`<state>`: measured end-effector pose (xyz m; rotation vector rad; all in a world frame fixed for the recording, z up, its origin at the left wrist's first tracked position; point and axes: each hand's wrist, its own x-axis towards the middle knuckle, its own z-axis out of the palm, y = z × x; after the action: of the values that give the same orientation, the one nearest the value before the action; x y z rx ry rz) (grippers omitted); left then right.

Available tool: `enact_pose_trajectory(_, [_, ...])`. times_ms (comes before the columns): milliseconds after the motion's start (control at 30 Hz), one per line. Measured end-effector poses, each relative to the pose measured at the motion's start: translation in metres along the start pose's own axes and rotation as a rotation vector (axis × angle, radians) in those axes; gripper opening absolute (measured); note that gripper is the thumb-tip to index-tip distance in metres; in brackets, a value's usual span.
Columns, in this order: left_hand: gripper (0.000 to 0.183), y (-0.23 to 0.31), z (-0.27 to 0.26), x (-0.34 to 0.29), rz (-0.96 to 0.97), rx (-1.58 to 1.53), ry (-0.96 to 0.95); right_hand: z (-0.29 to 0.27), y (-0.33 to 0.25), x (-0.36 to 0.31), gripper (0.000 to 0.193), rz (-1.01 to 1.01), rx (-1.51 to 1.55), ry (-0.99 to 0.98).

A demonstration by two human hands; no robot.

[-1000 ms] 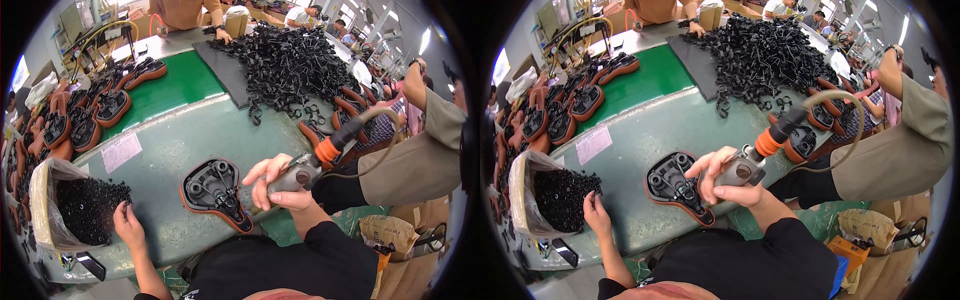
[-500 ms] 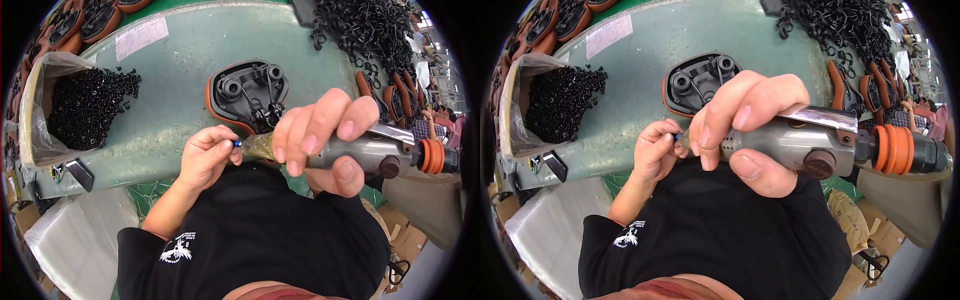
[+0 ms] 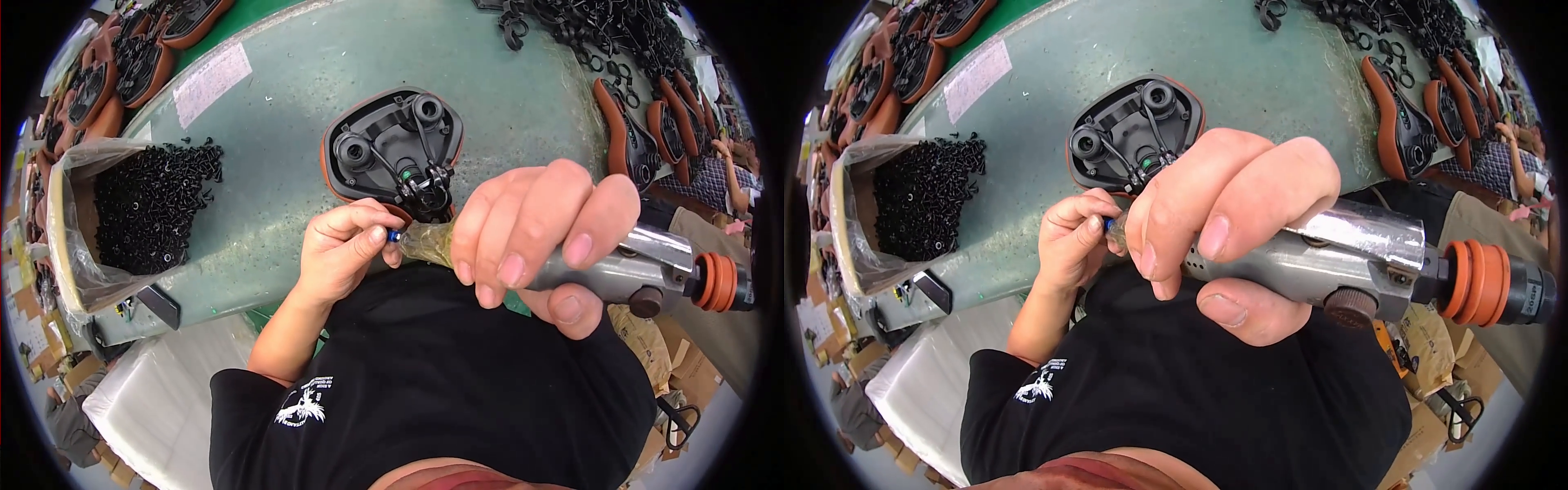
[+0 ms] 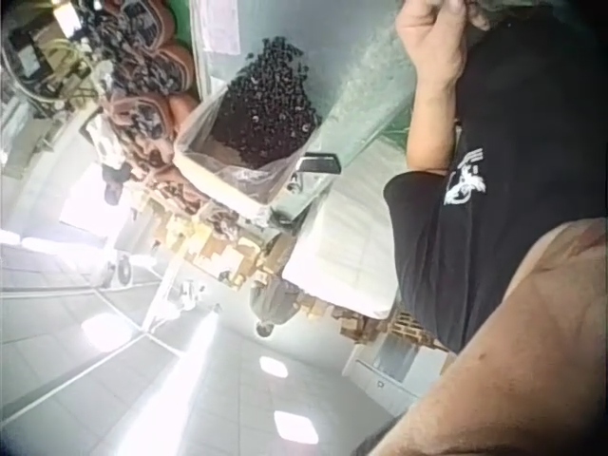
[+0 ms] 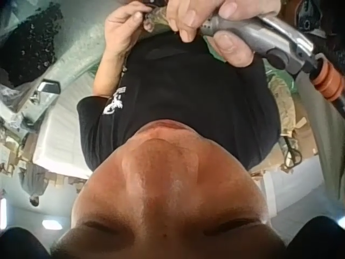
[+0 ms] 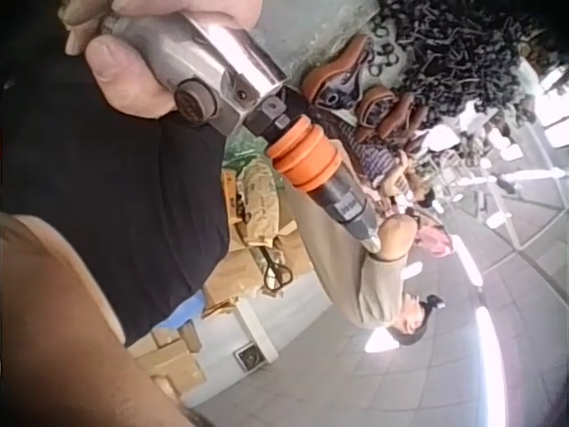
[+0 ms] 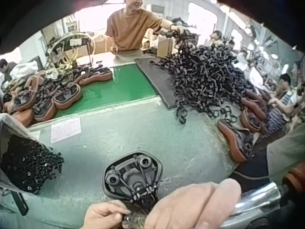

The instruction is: Assembling bicycle seats by using a pneumatic screwdriver to secure components.

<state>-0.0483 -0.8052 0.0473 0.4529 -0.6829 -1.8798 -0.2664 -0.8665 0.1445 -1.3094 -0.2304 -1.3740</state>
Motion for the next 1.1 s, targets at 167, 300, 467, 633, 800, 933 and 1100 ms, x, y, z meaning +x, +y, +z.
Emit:
enact_pose_trajectory(167, [0.016, -0.002, 0.000, 0.008, 0.148, 0.251, 0.010, -0.006, -0.002, 0.000, 0.036, -0.033, -0.033, -0.010])
enact_pose_trajectory(300, [0.016, 0.008, 0.010, 0.010, -0.051, 0.009, 0.049, -0.010, -0.005, -0.001, 0.030, -0.032, -0.139, -0.047])
enact_pose_trajectory(467, [0.041, 0.033, 0.005, 0.038, 0.813, 1.343, -0.056, -0.015, -0.018, 0.000, 0.031, -0.051, -0.166, -0.097])
enact_pose_trajectory(633, [0.054, 0.037, -0.022, 0.055, 0.811, 1.800, 0.272, -0.020, -0.020, 0.005, 0.032, -0.040, -0.359, -0.059])
enact_pose_trajectory(800, [0.041, 0.028, -0.034, 0.066, 0.941, 1.802, 0.199, -0.020, -0.020, 0.005, 0.031, 0.013, -0.394, -0.082])
enact_pose_trajectory(933, [0.037, 0.023, -0.039, 0.069, 1.026, 1.775, 0.214, -0.021, -0.018, 0.010, 0.036, 0.030, -0.430, -0.125])
enact_pose_trajectory(1100, [0.064, 0.031, -0.029, 0.059, 0.842, 1.745, 0.262, -0.029, -0.011, 0.014, 0.043, 0.012, -0.417, -0.177])
